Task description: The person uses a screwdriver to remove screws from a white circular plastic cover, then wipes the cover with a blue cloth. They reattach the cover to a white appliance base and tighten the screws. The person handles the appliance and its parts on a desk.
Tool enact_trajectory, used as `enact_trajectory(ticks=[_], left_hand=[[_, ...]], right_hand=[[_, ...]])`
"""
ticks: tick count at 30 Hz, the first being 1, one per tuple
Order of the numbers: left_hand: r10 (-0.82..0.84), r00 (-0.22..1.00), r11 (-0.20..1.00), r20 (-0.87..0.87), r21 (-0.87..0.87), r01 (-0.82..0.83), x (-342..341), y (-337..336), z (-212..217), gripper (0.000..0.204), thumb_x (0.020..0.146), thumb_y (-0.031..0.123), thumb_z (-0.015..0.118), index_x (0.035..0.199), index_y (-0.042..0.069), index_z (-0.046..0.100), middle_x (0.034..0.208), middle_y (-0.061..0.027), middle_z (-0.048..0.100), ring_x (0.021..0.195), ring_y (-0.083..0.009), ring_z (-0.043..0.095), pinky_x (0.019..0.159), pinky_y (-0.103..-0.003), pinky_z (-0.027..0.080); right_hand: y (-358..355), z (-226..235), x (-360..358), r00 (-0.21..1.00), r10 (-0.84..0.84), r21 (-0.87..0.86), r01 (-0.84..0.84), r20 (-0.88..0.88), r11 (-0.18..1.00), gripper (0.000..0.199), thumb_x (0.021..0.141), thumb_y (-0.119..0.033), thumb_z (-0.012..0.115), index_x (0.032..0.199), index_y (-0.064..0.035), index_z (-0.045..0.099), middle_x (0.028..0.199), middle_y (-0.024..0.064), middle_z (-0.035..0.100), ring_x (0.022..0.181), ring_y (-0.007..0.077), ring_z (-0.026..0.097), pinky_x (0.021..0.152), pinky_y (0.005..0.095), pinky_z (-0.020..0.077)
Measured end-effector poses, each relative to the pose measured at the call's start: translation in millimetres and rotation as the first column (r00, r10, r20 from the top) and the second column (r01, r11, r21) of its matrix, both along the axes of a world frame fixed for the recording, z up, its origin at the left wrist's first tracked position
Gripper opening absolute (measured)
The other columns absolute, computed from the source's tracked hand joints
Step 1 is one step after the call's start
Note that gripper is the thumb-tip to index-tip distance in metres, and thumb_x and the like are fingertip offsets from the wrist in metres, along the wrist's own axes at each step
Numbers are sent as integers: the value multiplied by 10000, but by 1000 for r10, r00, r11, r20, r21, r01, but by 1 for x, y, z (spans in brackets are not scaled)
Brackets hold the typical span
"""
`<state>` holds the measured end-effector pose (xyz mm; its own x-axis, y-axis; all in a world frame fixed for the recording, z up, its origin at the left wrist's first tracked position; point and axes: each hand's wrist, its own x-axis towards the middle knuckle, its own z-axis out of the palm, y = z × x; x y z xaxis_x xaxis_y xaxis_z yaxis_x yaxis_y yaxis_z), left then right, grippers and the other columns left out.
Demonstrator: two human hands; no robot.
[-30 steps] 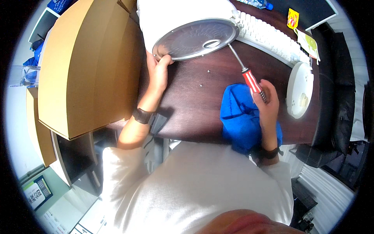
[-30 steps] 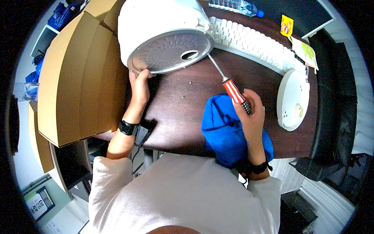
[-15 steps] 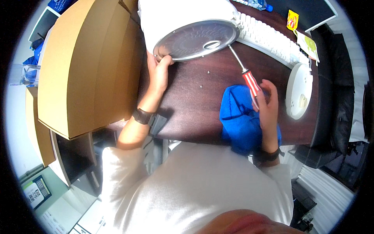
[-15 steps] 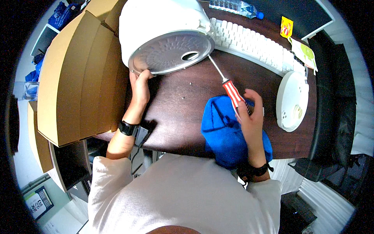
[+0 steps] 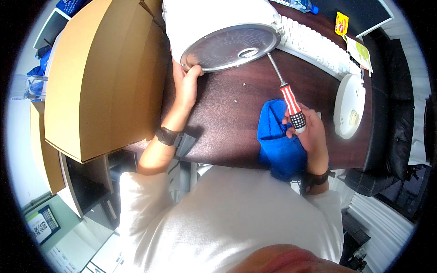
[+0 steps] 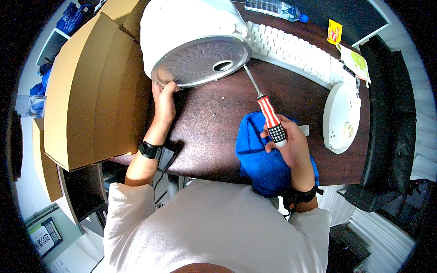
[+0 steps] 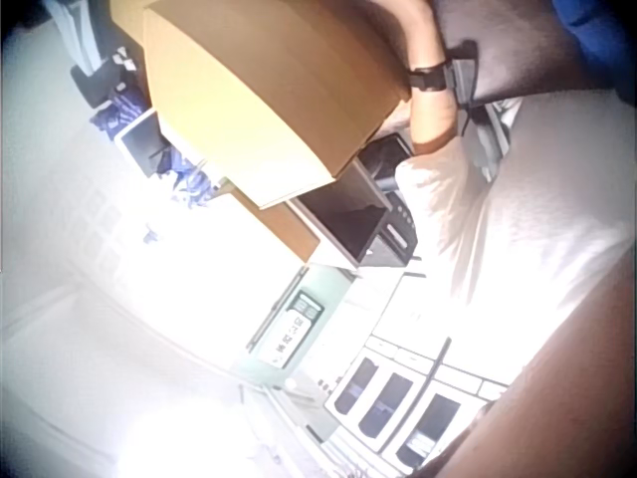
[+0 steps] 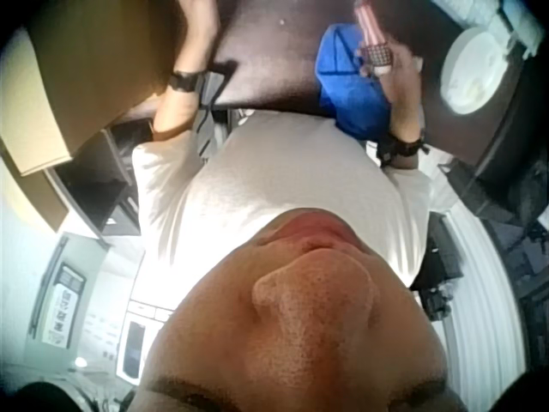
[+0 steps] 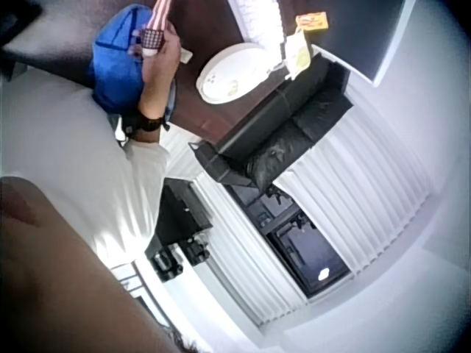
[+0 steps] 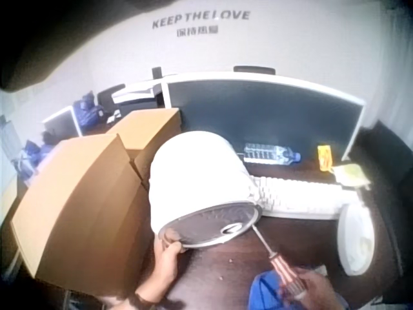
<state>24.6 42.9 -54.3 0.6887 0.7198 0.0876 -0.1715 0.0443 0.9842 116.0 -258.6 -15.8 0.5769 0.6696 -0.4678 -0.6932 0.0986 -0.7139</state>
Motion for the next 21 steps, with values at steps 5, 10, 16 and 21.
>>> enact_trajectory(ticks=[5,10,16,21], left_hand=[[25,1000,1000,-3,-12,-25,1,-4,5,495,717,-15,454,1209,6,406,978,-47,520,805,-125,471,702,-226,397],[13,1000,1000,-11,-10,-13,1,-2,2,502,715,-18,452,1215,7,405,974,-47,518,811,-129,475,702,-228,401],[-11,1000,1000,3,-11,11,2,2,-3,508,725,-27,459,1227,6,384,938,-43,511,763,-125,477,671,-237,415],[2,1000,1000,15,-18,-1,2,1,-5,518,716,-24,445,1231,-1,406,991,-52,540,808,-128,494,697,-231,413]], right_hand=[[0,-5,-9,973,-181,-124,199,145,972,399,933,-206,443,1264,16,413,987,109,583,823,179,597,536,260,477],[10,-4,-26,953,-216,-131,247,213,960,377,956,-228,400,1272,-22,416,895,60,540,659,121,518,460,210,367],[-8,-24,-9,967,-127,157,164,-222,974,306,953,-282,385,1121,-52,496,752,15,498,467,97,373,397,222,269],[7,-3,-25,925,-374,-94,379,73,921,251,930,-199,439,1121,-39,463,806,50,512,566,100,431,481,232,339]])
